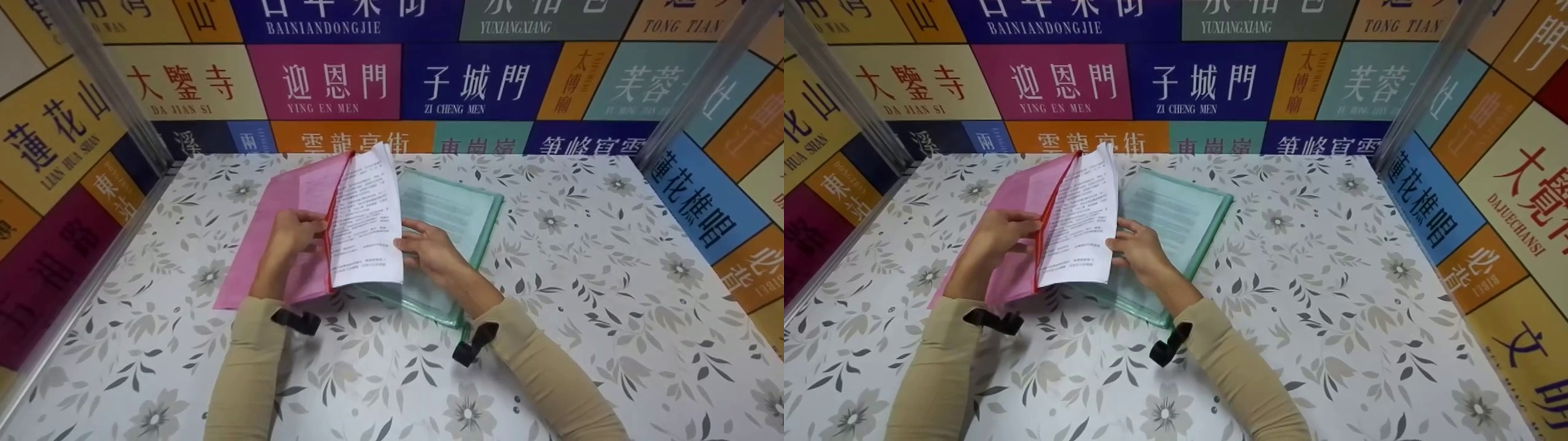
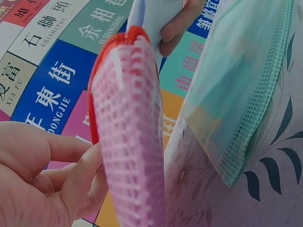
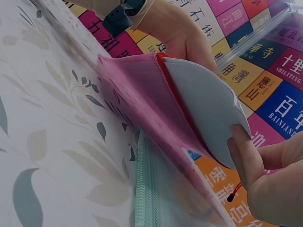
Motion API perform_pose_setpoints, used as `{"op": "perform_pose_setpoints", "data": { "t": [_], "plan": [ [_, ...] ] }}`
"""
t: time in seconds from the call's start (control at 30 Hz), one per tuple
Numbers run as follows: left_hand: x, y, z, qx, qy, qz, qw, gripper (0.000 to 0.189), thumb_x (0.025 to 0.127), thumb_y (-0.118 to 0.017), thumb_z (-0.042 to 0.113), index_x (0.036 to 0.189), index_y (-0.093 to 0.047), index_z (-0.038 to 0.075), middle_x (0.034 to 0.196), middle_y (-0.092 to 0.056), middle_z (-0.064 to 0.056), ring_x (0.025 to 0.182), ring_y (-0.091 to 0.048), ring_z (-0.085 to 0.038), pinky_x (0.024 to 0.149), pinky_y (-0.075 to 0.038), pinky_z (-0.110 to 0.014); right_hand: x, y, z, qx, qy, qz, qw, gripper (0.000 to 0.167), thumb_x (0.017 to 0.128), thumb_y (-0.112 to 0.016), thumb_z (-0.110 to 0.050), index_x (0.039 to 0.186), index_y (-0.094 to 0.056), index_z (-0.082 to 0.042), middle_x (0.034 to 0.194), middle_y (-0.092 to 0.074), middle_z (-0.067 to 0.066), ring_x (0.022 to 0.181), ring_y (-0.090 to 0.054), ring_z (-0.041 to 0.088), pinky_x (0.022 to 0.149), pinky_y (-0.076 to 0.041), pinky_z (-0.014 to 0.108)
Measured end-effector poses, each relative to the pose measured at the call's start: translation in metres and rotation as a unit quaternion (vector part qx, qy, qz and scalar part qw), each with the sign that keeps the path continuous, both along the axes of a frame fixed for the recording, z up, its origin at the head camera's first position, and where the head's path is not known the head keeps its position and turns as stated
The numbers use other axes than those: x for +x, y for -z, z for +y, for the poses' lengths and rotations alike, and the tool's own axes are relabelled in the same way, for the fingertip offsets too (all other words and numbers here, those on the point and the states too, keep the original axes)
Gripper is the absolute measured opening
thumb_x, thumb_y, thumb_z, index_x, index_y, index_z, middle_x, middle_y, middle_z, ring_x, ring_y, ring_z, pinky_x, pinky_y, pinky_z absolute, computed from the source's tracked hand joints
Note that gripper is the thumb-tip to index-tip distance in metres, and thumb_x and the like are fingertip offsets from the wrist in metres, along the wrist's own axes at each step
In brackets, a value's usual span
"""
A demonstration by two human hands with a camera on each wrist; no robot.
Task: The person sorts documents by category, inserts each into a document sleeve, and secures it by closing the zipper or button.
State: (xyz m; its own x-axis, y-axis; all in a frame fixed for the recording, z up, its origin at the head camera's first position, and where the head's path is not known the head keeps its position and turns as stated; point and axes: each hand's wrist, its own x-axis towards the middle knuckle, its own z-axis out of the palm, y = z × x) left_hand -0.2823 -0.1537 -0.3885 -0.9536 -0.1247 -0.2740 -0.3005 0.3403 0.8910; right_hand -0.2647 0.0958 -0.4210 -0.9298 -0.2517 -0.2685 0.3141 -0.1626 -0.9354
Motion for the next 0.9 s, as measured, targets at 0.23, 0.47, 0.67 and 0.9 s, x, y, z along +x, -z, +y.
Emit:
{"op": "perform_pose_setpoints", "data": {
  "t": [0.23,0.47,0.67,0.9],
  "plan": [
    [-0.002,-0.001,0.001,-0.02,0.006,-0.008,0.9998,0.028,0.099,-0.06,0.014,0.124,-0.068,0.004,0.119,-0.066,-0.014,0.087,-0.069,-0.02,0.065,-0.057,-0.025,-0.002,-0.007,-0.006,-0.005,0.006,-0.001,1.0,0.055,0.097,-0.058,0.002,0.149,-0.043,-0.007,0.136,-0.061,0.017,0.099,-0.071,0.018,0.076,-0.061,0.027],
    [-0.002,-0.003,0.001,-0.008,-0.005,-0.016,0.9998,0.027,0.099,-0.061,0.014,0.124,-0.068,0.004,0.119,-0.066,-0.013,0.089,-0.069,-0.021,0.065,-0.058,-0.025,-0.003,-0.014,-0.016,-0.005,0.009,-0.002,0.9999,0.058,0.096,-0.059,0.002,0.151,-0.042,-0.008,0.139,-0.06,0.015,0.105,-0.069,0.019,0.078,-0.06,0.027],
    [0.0,-0.004,-0.001,0.005,-0.012,-0.008,0.9999,0.028,0.099,-0.061,0.013,0.124,-0.068,0.003,0.119,-0.065,-0.015,0.085,-0.069,-0.02,0.062,-0.058,-0.024,-0.004,-0.015,-0.023,0.001,0.008,-0.004,1.0,0.054,0.096,-0.059,0.003,0.148,-0.046,-0.009,0.135,-0.062,0.015,0.105,-0.069,0.02,0.077,-0.06,0.027],
    [0.0,-0.006,0.0,0.0,-0.004,-0.008,1.0,0.029,0.1,-0.06,0.014,0.126,-0.068,0.005,0.12,-0.065,-0.014,0.087,-0.068,-0.02,0.063,-0.058,-0.025,-0.005,-0.015,-0.031,0.008,0.0,-0.005,1.0,0.054,0.095,-0.06,0.003,0.146,-0.047,-0.008,0.131,-0.064,0.015,0.098,-0.07,0.019,0.075,-0.06,0.027]
  ]
}}
